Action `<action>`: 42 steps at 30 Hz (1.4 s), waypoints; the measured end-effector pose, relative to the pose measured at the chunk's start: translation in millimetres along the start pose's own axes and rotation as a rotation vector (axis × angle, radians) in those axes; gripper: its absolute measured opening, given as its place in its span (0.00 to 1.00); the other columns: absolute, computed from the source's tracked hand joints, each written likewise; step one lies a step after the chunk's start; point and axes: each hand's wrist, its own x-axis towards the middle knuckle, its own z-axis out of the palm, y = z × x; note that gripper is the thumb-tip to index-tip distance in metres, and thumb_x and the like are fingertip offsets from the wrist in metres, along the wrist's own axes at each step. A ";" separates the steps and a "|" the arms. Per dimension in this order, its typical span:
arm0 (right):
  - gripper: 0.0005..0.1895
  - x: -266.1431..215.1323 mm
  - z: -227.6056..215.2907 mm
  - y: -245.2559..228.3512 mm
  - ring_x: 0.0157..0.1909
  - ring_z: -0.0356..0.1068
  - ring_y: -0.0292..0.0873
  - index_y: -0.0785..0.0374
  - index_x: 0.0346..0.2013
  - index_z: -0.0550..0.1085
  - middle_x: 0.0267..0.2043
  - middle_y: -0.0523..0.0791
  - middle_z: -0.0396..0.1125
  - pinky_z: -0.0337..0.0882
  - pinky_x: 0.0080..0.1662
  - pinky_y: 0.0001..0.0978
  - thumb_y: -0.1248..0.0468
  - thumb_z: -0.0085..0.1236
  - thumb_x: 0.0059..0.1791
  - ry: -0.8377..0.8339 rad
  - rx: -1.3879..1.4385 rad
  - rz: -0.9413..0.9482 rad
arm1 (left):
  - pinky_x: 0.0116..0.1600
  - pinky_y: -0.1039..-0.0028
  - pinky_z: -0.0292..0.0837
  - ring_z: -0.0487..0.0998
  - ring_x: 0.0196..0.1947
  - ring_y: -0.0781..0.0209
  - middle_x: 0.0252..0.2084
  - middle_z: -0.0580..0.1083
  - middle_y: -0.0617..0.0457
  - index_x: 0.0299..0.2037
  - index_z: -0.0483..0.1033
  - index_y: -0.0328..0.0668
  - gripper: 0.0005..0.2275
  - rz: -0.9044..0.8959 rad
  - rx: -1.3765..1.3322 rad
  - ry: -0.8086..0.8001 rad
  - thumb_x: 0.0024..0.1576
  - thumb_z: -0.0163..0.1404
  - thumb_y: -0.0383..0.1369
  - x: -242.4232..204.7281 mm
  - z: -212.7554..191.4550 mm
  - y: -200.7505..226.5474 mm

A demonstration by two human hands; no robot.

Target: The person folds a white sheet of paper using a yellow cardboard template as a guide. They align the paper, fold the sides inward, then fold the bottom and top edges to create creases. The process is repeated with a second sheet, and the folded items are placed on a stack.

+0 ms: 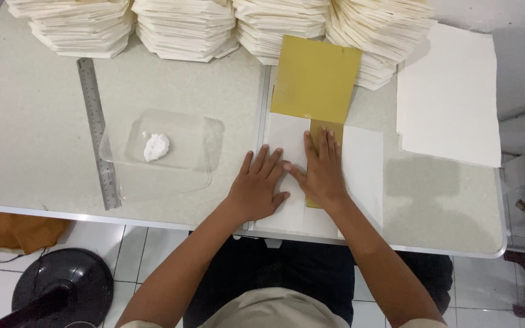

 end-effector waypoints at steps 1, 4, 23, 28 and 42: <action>0.47 8.8 1.1 3.1 0.79 0.33 0.64 0.59 0.76 0.49 0.78 0.62 0.36 0.35 0.74 0.61 0.33 0.42 0.53 0.002 0.000 -0.002 | 0.76 0.45 0.29 0.40 0.77 0.40 0.78 0.45 0.43 0.74 0.47 0.48 0.30 -0.001 0.001 0.002 0.64 0.36 0.50 0.9 0.6 0.0; 0.47 28.0 3.1 10.5 0.79 0.33 0.65 0.59 0.76 0.51 0.78 0.63 0.36 0.37 0.73 0.63 0.32 0.42 0.53 0.054 -0.070 -0.001 | 0.75 0.45 0.28 0.39 0.77 0.40 0.78 0.45 0.44 0.75 0.45 0.48 0.31 -0.009 -0.005 -0.005 0.64 0.36 0.50 1.2 2.4 -0.2; 0.47 35.8 5.4 12.8 0.78 0.31 0.68 0.58 0.77 0.50 0.78 0.62 0.33 0.35 0.72 0.67 0.33 0.43 0.53 0.088 -0.027 -0.019 | 0.75 0.44 0.28 0.39 0.77 0.39 0.77 0.46 0.43 0.74 0.48 0.48 0.29 0.004 0.000 -0.004 0.64 0.35 0.50 0.9 1.7 -1.3; 0.45 11.1 -0.3 9.4 0.78 0.29 0.68 0.58 0.78 0.44 0.79 0.62 0.30 0.33 0.73 0.64 0.40 0.46 0.55 0.106 0.143 -0.040 | 0.75 0.44 0.28 0.39 0.77 0.40 0.78 0.46 0.43 0.73 0.49 0.48 0.29 -0.002 -0.016 -0.010 0.63 0.36 0.50 0.9 0.3 -1.1; 0.44 35.1 7.9 12.0 0.79 0.32 0.67 0.56 0.76 0.53 0.79 0.59 0.33 0.35 0.73 0.66 0.34 0.42 0.54 0.081 -0.018 -0.025 | 0.75 0.44 0.28 0.39 0.77 0.39 0.77 0.46 0.43 0.74 0.47 0.48 0.30 0.001 -0.020 0.014 0.63 0.37 0.49 3.0 6.0 -2.5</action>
